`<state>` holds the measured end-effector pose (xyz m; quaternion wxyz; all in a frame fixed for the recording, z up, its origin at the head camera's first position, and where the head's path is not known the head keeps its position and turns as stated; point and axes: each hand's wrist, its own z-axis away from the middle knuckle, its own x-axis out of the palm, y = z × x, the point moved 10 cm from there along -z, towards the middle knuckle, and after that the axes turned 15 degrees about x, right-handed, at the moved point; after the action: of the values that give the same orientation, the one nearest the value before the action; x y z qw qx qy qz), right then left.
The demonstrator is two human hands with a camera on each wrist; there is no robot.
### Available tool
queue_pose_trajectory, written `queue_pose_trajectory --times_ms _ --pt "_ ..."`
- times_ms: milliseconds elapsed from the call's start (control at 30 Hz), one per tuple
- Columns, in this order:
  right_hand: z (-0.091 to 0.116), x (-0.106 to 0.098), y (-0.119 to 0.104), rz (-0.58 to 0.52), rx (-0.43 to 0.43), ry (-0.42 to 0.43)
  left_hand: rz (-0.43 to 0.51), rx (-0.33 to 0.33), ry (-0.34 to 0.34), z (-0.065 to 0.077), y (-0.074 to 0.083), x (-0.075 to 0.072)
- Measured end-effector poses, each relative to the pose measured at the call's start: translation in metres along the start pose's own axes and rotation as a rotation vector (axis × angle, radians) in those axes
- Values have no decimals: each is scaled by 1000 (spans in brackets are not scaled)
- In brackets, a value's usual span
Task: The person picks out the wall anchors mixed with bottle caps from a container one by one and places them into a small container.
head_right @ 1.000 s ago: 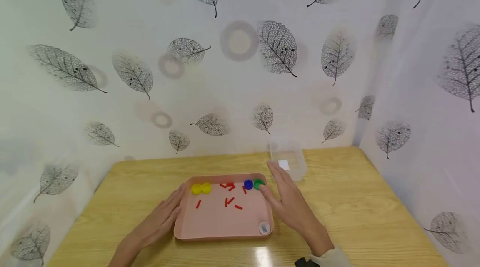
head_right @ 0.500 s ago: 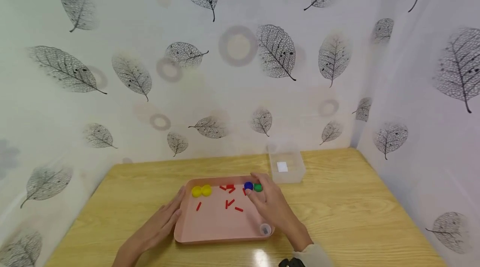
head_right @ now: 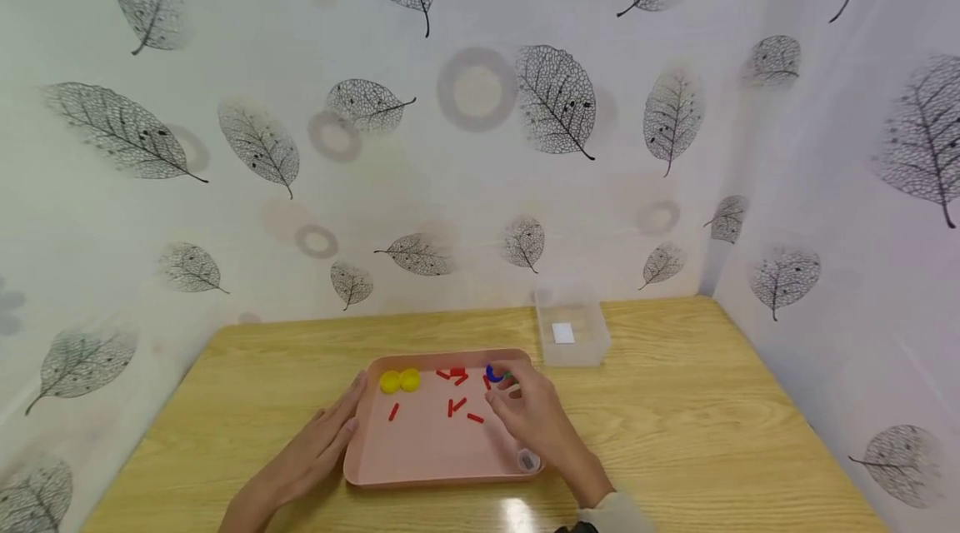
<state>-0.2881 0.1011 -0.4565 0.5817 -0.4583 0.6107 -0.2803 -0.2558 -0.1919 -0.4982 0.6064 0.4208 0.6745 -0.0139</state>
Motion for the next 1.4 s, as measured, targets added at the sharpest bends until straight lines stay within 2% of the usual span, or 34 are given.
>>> queue_pose_trajectory --times_ms 233,667,1000,1233,1400 --pt "8 17 -3 44 -56 11 9 8 -1 3 -1 -1" --pt "6 38 13 163 100 -8 18 7 -24 2 -2 -1" --pt "9 44 8 243 27 -14 32 6 -34 4 -2 0" --pt "13 48 8 319 58 -17 34 3 -31 5 -1 -1" --pt "15 51 6 338 36 -7 43 -2 -43 6 0 -1"
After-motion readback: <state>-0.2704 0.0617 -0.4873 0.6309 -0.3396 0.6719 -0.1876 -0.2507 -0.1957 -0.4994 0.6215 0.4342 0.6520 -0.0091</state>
